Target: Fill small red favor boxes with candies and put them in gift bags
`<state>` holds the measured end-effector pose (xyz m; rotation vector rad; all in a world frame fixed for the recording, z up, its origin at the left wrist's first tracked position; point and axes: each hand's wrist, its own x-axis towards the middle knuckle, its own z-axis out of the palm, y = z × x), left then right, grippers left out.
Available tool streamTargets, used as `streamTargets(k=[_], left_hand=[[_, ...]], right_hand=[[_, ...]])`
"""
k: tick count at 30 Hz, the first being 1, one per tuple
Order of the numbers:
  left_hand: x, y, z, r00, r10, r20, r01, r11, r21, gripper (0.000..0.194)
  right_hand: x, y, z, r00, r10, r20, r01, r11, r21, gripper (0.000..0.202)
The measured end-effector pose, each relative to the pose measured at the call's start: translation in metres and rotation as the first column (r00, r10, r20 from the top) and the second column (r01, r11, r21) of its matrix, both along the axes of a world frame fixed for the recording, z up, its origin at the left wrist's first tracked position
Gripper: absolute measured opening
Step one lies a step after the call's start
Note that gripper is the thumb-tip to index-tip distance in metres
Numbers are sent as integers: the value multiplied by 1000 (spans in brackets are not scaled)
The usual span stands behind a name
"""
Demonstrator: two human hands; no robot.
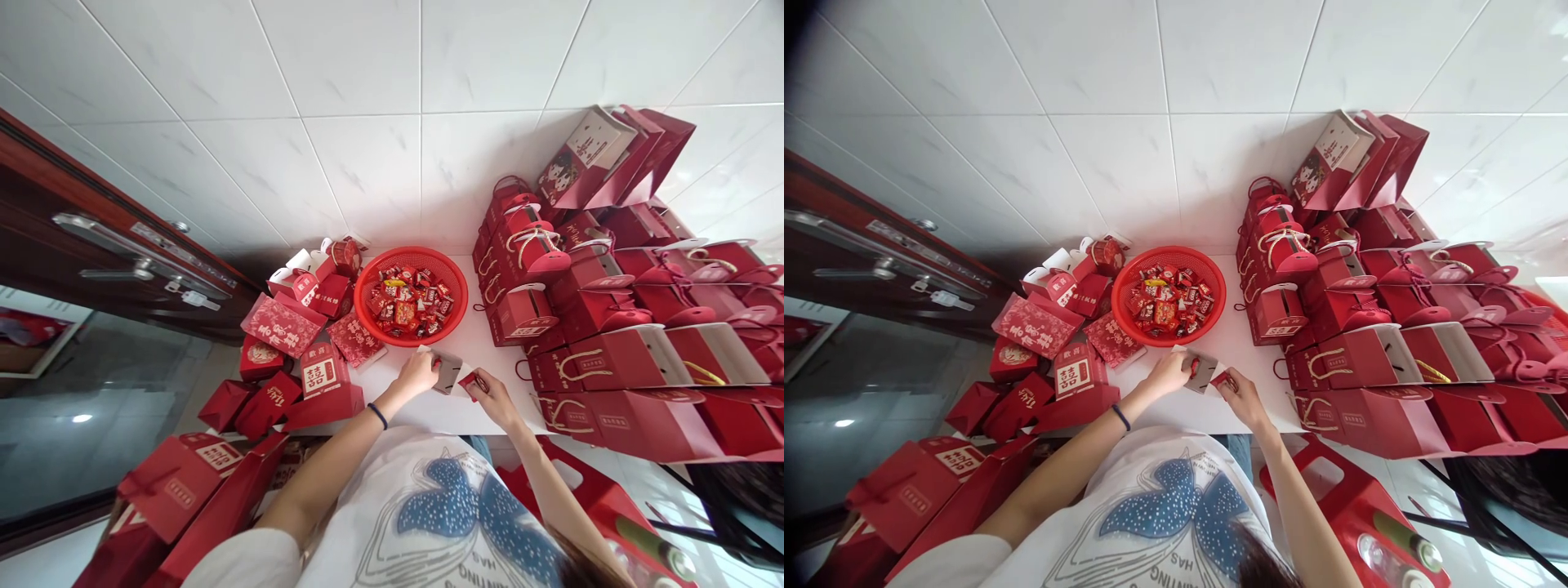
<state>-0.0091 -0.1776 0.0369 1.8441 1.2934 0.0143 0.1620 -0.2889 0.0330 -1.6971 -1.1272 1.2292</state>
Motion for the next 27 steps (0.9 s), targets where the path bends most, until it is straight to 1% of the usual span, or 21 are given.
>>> streamTargets(k=[2, 4, 6, 8, 10, 11, 12, 14, 15, 17, 20, 22, 23, 25, 27], left_hand=[[2, 1, -2, 983, 117, 144, -95, 984, -150, 26], [5, 3, -2, 953, 213, 213, -147, 946, -289, 30], [7, 3, -2, 940, 247, 237, -151, 920, -361, 38], [9, 3, -2, 934, 256, 250, -133, 897, -422, 47], [10, 2, -3, 939, 247, 241, -119, 887, -446, 53], [9, 2, -4, 945, 224, 237, -112, 906, -409, 53], [7, 1, -5, 952, 190, 238, -102, 935, -341, 51], [0, 0, -6, 958, 130, 256, -85, 980, -180, 44], [-5, -1, -6, 958, 96, 269, -72, 993, -97, 40], [-16, -4, -7, 960, 25, 279, -40, 998, 50, 34], [-30, -10, -10, 966, -49, 252, -9, 975, 223, 29], [-35, -16, -14, 969, -51, 242, -14, 965, 262, 31], [-36, -19, -17, 968, -50, 244, -19, 962, 271, 35], [-38, -25, -22, 964, -55, 260, -21, 960, 278, 46], [-38, -31, -27, 959, -64, 278, -16, 960, 278, 59]], right_hand=[[1, 0, 1, 1000, -19, 1, 19, 1000, 3, 23], [2, -1, 2, 999, -29, -17, 29, 1000, 7, 24], [3, -1, 2, 997, -43, -72, 43, 999, 2, 25], [2, -1, 2, 988, -61, -145, 60, 998, -12, 28], [2, 0, 2, 978, -81, -192, 79, 997, -18, 32], [2, 0, 2, 976, -87, -198, 85, 996, -15, 34], [2, 0, 2, 977, -89, -193, 88, 996, -10, 35], [4, 0, 4, 984, -91, -156, 93, 996, 3, 36], [4, 0, 5, 988, -91, -125, 94, 996, 13, 37], [6, -1, 10, 992, -115, -51, 117, 993, 36, 37], [6, -1, 20, 976, -218, 11, 216, 973, 79, 37], [1, 2, 26, 964, -266, -16, 267, 959, 101, 37], [-3, 5, 28, 964, -262, -39, 265, 958, 109, 37], [-13, 13, 29, 977, -204, -63, 210, 970, 124, 34], [-25, 24, 25, 992, -116, -40, 120, 984, 129, 28]])
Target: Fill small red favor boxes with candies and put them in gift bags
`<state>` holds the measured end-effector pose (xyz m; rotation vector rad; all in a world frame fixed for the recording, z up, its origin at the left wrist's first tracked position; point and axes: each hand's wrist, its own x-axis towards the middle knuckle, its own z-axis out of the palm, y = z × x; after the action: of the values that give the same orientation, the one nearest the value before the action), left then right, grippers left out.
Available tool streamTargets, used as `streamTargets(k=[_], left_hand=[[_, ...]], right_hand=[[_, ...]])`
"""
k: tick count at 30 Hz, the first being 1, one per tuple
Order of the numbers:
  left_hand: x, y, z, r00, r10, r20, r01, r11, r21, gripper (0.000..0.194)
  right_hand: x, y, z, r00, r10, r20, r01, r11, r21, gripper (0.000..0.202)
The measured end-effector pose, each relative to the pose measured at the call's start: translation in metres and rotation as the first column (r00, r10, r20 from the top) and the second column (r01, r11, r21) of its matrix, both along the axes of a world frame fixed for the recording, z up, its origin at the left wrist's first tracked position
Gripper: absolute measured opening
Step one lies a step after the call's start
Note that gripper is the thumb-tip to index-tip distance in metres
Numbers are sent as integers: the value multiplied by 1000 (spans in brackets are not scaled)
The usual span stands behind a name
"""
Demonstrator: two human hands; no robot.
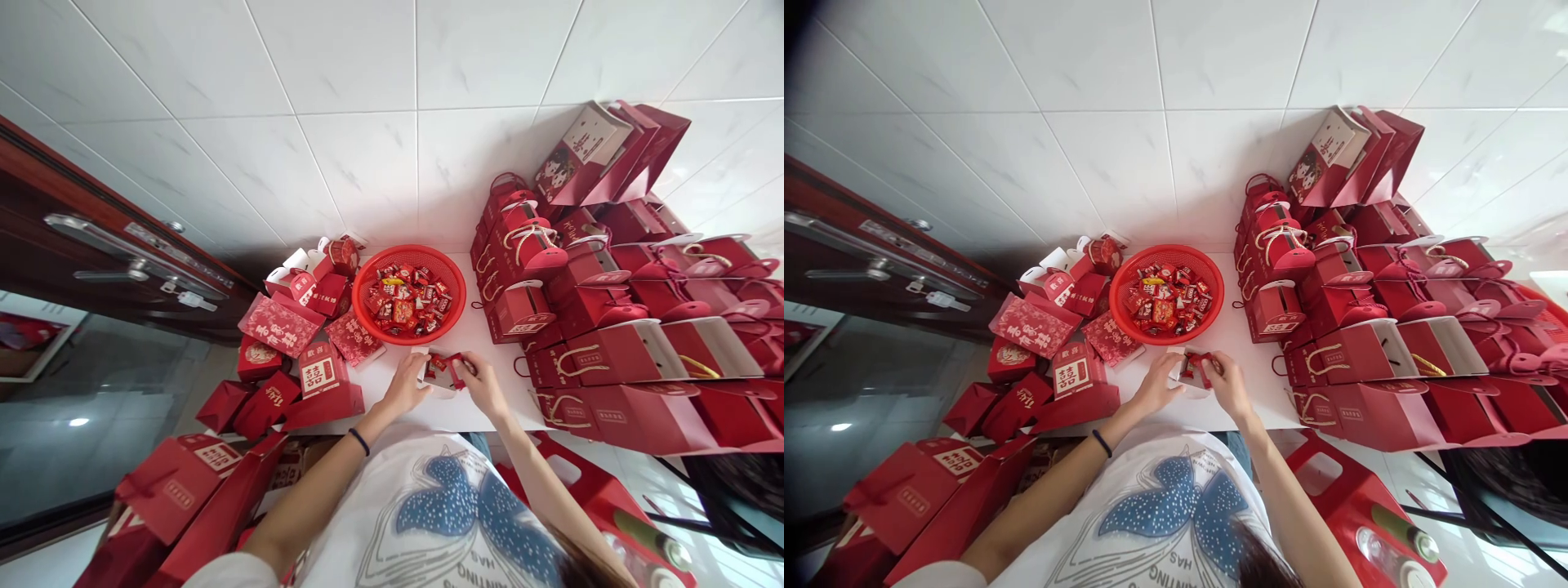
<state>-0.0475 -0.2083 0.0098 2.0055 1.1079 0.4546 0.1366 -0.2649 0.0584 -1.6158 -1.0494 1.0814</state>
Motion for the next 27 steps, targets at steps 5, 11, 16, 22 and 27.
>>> streamTargets(k=[5, 11, 16, 22, 27], left_hand=[[-3, -7, -11, 999, 9, 46, -10, 1000, 8, 75], [-5, -7, -17, 995, -16, 103, 14, 1000, 21, 76], [-5, -6, -15, 995, -24, 99, 24, 1000, 2, 75], [-5, -7, -13, 996, -11, 88, 13, 1000, -21, 76], [-6, -8, -14, 994, -24, 104, 24, 1000, -3, 77]], right_hand=[[-16, 17, -10, 978, 30, 204, -4, 992, -123, 5], [-2, 10, -3, 985, -132, -113, 96, 956, -278, 15], [-4, 10, 3, 879, -161, -450, 30, 959, -283, 22], [-23, 13, -18, 994, -59, -94, 50, 995, -91, 20], [-25, 13, -46, 967, -10, 255, 24, 998, -50, 17]])
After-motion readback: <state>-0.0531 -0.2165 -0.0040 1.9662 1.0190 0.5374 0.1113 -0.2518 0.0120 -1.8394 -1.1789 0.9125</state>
